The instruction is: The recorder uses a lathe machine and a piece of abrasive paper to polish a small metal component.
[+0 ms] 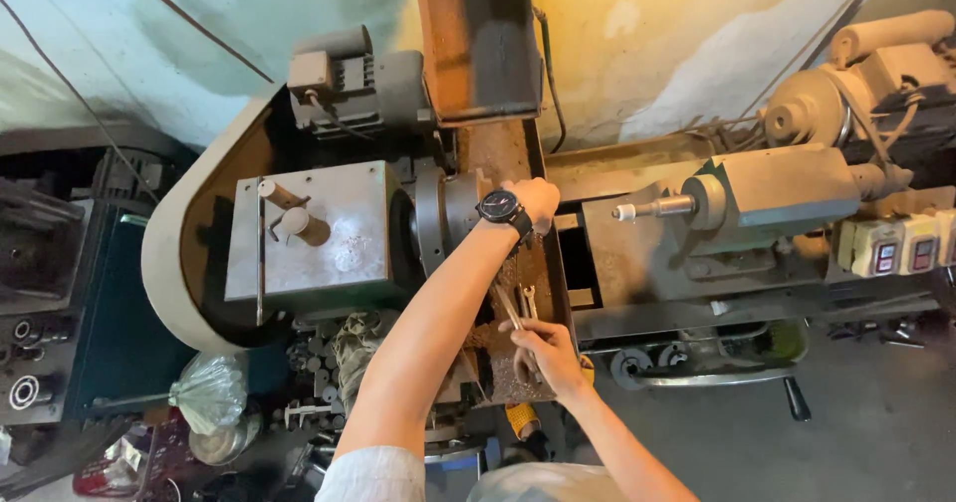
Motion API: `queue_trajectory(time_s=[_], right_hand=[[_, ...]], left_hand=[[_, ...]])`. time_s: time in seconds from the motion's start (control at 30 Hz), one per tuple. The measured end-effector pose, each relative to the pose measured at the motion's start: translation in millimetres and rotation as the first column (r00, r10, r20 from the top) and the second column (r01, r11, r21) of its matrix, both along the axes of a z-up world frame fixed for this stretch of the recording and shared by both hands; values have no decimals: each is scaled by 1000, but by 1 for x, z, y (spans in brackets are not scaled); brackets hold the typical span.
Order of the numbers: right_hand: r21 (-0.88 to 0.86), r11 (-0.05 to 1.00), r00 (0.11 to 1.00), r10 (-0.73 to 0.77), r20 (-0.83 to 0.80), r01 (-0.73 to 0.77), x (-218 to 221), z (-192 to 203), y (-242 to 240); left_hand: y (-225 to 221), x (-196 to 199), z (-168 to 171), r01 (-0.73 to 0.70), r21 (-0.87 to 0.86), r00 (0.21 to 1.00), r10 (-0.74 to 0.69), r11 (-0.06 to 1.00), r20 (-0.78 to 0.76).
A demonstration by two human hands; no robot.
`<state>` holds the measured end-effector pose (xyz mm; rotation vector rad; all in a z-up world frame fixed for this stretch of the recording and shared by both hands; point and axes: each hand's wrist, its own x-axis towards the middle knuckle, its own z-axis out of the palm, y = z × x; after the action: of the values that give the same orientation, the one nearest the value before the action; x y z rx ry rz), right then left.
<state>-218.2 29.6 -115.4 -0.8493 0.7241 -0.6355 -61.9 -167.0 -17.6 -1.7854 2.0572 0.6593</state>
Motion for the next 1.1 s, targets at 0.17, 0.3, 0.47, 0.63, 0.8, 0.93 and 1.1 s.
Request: queue_trajectory(time_s=[0.17, 0.3, 0.47, 0.63, 0.8, 0.93, 1.1], right_hand=[[73, 996, 992, -39, -124, 49, 13, 26, 13], [42, 993, 993, -112, -25, 113, 10, 0, 15], [60, 989, 986, -137, 96, 132, 32, -4, 26], [127, 984, 983, -140, 114, 126, 29, -8, 21], [210, 876, 746, 218, 629, -434, -44, -26, 16], [304, 843, 853, 295, 430, -445, -126, -56, 37], [-199, 934, 763, 106, -638, -297, -104, -52, 22]], left_hand=[[0, 1, 5, 31, -2, 999, -31, 1000, 29], [5, 0, 6, 61, -6, 998, -61, 998, 25], [10, 0, 8, 37, -36, 999, -37, 999, 9], [17, -1, 17, 32, -88, 999, -35, 996, -32], [36, -4, 34, 55, -276, 961, -126, 960, -247], [109, 11, 92, -209, -570, 626, -339, 794, -702], [190, 65, 93, -547, -619, 663, -160, 564, -731]])
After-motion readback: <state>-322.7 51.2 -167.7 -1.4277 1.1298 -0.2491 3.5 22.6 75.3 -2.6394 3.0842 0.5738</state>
